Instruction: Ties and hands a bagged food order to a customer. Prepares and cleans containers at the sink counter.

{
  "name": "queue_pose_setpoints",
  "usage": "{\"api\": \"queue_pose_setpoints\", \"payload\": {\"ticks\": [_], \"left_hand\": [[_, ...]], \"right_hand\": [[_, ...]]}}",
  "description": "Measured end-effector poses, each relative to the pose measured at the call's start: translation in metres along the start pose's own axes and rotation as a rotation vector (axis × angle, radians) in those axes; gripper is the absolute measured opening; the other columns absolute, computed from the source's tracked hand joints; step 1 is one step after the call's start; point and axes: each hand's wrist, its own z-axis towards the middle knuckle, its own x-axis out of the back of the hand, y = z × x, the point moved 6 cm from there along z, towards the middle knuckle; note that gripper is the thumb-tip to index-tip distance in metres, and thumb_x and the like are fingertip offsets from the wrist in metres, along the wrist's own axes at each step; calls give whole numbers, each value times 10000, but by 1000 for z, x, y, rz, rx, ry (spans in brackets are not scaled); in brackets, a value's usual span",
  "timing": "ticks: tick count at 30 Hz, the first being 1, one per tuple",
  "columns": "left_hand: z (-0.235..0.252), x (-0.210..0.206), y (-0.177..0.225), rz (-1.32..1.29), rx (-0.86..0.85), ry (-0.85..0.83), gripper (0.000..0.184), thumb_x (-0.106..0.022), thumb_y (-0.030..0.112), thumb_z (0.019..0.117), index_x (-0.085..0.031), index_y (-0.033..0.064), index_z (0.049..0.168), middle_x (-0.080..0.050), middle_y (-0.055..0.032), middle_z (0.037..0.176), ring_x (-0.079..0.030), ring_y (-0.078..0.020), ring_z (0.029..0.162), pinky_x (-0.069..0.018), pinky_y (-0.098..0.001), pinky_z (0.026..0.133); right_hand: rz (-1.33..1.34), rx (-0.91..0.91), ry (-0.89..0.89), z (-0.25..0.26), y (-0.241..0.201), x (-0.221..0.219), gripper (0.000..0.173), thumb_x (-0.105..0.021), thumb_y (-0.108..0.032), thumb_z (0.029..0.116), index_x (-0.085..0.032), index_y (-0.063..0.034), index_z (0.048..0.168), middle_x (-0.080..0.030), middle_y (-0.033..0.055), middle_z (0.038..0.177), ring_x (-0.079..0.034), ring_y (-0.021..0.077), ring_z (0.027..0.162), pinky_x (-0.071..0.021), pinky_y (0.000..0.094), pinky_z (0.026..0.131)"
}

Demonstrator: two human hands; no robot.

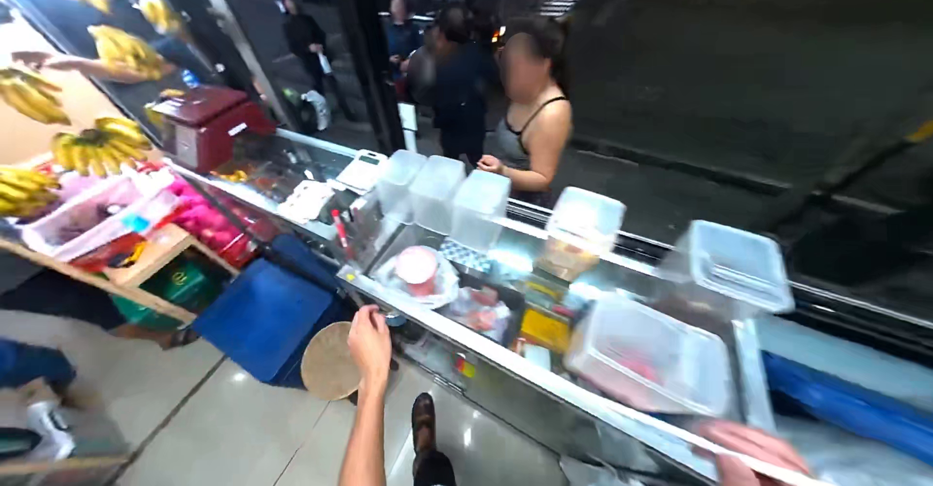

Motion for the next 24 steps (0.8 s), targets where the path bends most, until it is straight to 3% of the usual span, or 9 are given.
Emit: {"api": "queue_pose_setpoints", "payload": {"ticks": [3,6,9,11,14,18,20,22,24], "left_hand": [[87,-17,-20,-31,-5,-126,420,-587,286,1003,-644,-26,1279,-659,-247,1224,-658,-387,1113,-524,-568,980],[135,-50,-20,87,26,-423,638,-705,456,924,-615,-10,1351,-543,-295,1401,-544,-452,1297,-466,-615,1059],[164,-62,-21,-1,50,-639,431,-702,325,945,-679,-30,1187,-661,-274,1194,-627,-427,1158,-486,-610,1005],[184,-49,-12,-150,80,-692,368,-666,249,970,-642,-41,1195,-679,-245,1104,-668,-380,1041,-522,-578,943],[207,-13,29,-205,3,-663,292,-652,222,981,-660,-13,1155,-688,-191,1043,-683,-314,950,-549,-536,892],[209,29,101,7,-227,-518,193,-671,216,976,-723,62,1078,-703,-169,1021,-679,-355,989,-539,-586,878],[200,35,132,146,-292,-489,197,-651,213,982,-739,113,1127,-721,-164,1043,-681,-382,1030,-545,-595,858],[191,36,149,235,-301,-492,229,-638,207,991,-732,149,1192,-721,-164,1090,-679,-391,1055,-548,-588,842],[185,39,155,223,-347,-457,213,-657,160,968,-738,128,1163,-715,-176,1059,-695,-388,967,-566,-589,795]], "right_hand": [[26,180,-121,75,6,-140,150,-656,-238,1004,-748,-198,1115,-720,-105,1139,-669,28,1085,-571,207,936],[27,236,-150,124,25,-247,158,-671,-199,991,-756,-71,1028,-743,9,1075,-684,48,1049,-581,200,904],[-94,225,-212,150,50,-325,200,-659,-198,969,-784,-41,979,-764,74,1020,-695,114,1000,-558,288,909],[-190,204,-306,158,73,-364,205,-648,-214,966,-795,-72,974,-773,62,1021,-706,155,987,-554,367,904],[-296,98,-549,159,119,-406,221,-648,-307,971,-806,-153,973,-752,31,1108,-670,198,1093,-512,443,979],[-370,-117,-930,157,163,-434,265,-658,-435,952,-817,-234,1024,-583,73,1445,-443,295,1413,-350,546,1163],[-397,-166,-1032,161,166,-441,282,-656,-423,948,-812,-214,1055,-539,84,1500,-401,302,1451,-333,550,1166],[-449,-215,-1130,165,161,-445,311,-643,-383,971,-780,-180,1163,-508,130,1519,-388,334,1455,-326,547,1172],[-450,-201,-1168,166,155,-439,318,-618,-368,999,-754,-199,1231,-487,141,1536,-377,344,1465,-323,555,1176]]}}
